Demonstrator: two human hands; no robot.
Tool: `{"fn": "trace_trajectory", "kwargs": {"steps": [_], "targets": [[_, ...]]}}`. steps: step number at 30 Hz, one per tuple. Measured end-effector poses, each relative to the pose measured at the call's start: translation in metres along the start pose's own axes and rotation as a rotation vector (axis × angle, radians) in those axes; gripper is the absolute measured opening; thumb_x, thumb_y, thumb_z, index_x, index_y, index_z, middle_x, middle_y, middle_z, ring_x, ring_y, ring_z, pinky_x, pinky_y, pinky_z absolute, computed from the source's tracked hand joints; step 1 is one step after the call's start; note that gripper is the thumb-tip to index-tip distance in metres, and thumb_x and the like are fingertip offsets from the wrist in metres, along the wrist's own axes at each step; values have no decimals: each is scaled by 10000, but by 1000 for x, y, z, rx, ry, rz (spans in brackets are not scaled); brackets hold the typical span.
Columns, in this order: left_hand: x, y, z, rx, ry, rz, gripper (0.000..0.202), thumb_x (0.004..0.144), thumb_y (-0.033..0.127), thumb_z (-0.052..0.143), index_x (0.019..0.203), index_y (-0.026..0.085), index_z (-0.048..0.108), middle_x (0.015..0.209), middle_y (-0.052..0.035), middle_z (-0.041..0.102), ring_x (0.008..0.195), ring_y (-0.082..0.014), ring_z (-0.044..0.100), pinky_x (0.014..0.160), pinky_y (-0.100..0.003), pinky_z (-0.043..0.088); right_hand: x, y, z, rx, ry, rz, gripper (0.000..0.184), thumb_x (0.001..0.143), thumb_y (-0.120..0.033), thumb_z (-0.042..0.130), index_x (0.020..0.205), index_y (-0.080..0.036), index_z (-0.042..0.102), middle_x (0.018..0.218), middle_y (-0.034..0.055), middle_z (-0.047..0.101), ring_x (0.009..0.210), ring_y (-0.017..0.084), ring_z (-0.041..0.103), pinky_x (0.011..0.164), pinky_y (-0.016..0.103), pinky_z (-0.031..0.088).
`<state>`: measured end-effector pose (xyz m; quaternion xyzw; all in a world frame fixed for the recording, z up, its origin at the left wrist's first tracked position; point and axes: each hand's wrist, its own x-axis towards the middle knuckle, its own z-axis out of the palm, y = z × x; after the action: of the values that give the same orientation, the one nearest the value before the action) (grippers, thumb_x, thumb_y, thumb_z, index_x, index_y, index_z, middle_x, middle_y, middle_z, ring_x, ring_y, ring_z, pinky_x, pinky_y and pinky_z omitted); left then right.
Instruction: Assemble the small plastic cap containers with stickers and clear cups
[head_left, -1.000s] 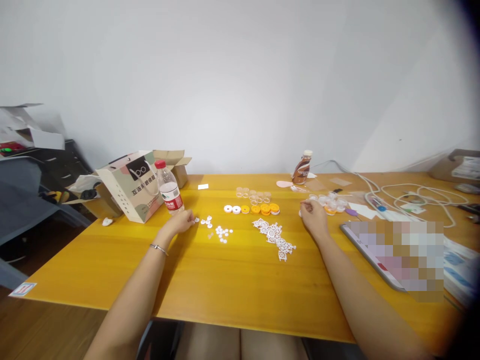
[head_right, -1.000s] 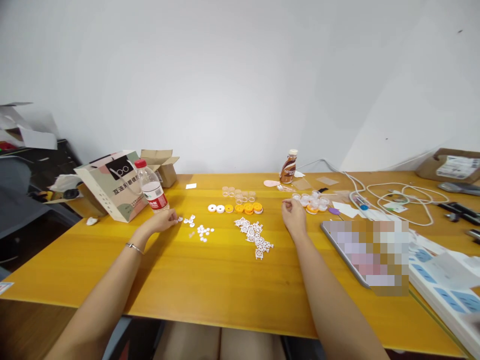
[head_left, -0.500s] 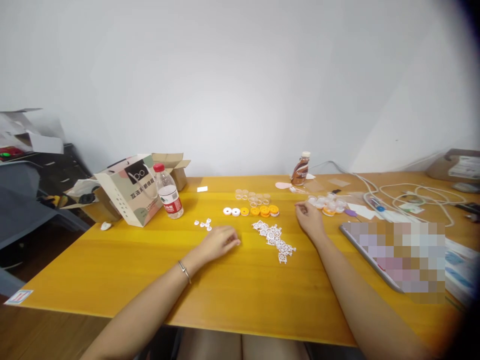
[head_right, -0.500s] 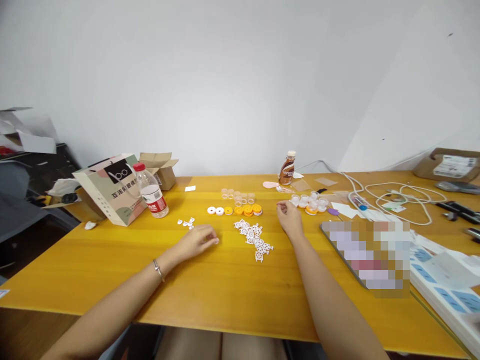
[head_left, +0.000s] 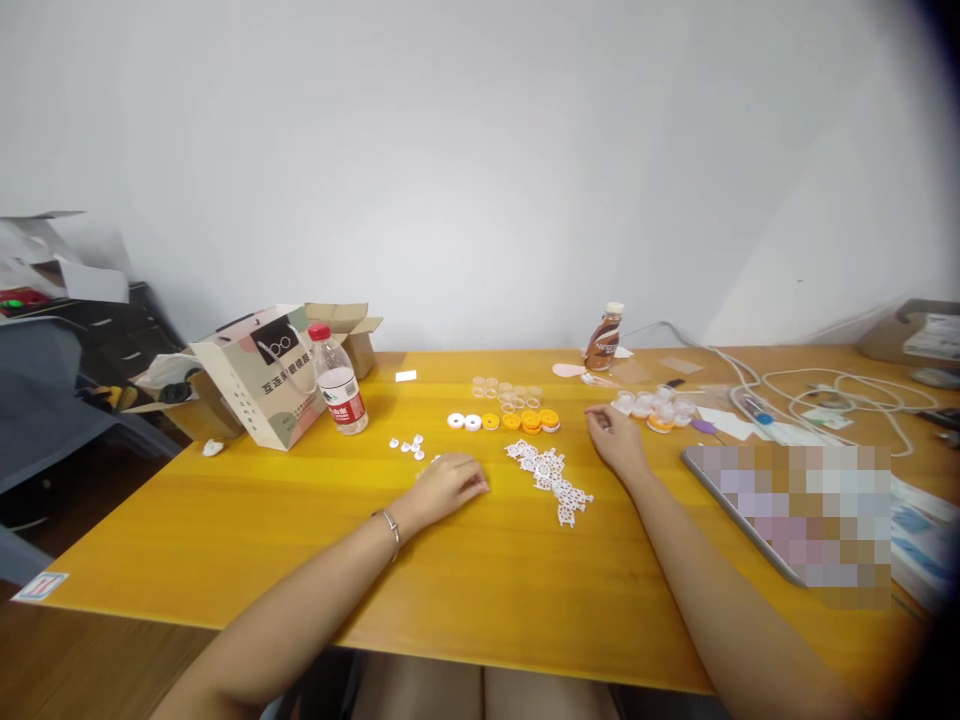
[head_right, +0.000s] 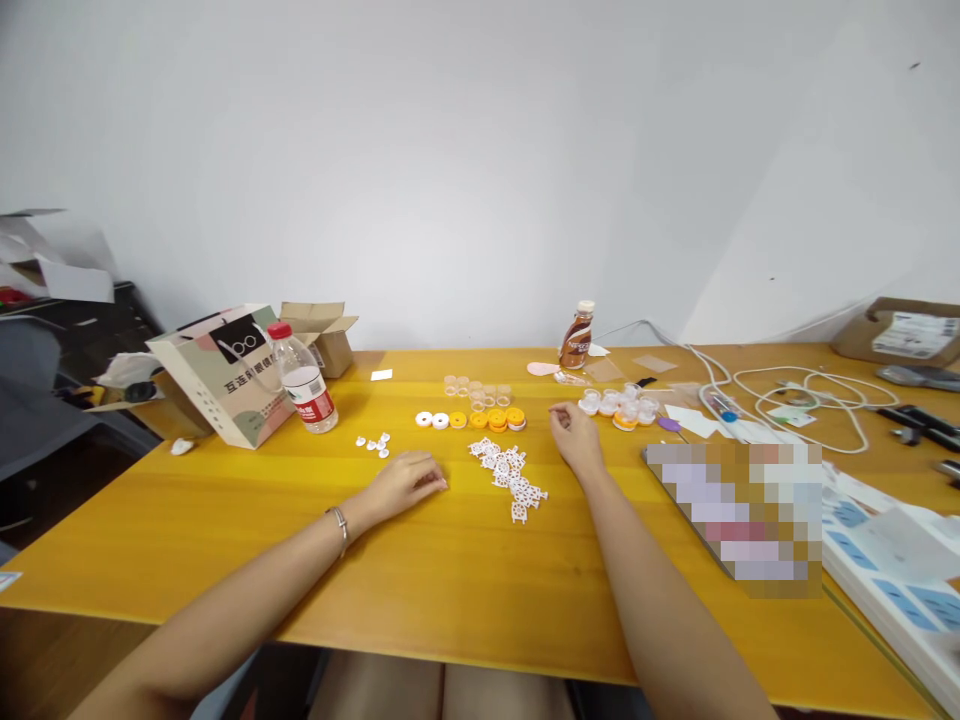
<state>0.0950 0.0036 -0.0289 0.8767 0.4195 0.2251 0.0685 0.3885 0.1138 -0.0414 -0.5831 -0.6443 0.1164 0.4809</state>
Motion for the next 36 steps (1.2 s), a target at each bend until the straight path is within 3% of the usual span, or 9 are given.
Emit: {"fn": "trace_trajectory", "kwargs": {"steps": [9,15,19,21,28,36], "targets": [[4,-5,2,-98,131,-92,273,763,438,512,773,168,544,748,-19,556,708,-133,513,663,-230,396,-1,-1,4,102,11,18,150,657,-230,491,737,-154,593,624,12,585,539,120,509,558,252,419],[12,-17,-6,56,284,-191,202,827,336,435,921,176,515,897,-53,557,875,-178,502,801,-303,380,7,10,-1,186,178,84,232,706,-261,436,845,-131,569,675,33,579,581,128,534,559,246,440],[31,-34,-9,133,210,-249,235,803,274,459,1013,168,468,1000,-75,538,961,-194,478,860,-324,363,12,19,-13,212,352,199,248,717,-240,403,881,-123,547,743,66,602,671,152,572,621,263,455],[41,-41,-9,146,172,-264,216,801,252,454,996,160,471,999,-78,542,957,-191,482,858,-317,367,12,21,-17,162,370,248,243,713,-230,398,870,-127,552,773,80,615,707,164,581,657,277,454],[51,-55,-4,155,155,-342,116,795,237,465,862,169,532,849,-58,598,813,-182,542,737,-292,404,6,19,-12,37,133,200,163,658,-259,478,727,-150,578,716,78,622,685,193,578,669,314,439],[42,-39,-15,113,228,-356,196,798,265,477,976,187,502,990,-60,580,936,-203,502,822,-345,368,-2,7,2,-1,-121,71,208,694,-329,462,736,-164,582,674,37,623,619,156,570,612,272,439]]}}
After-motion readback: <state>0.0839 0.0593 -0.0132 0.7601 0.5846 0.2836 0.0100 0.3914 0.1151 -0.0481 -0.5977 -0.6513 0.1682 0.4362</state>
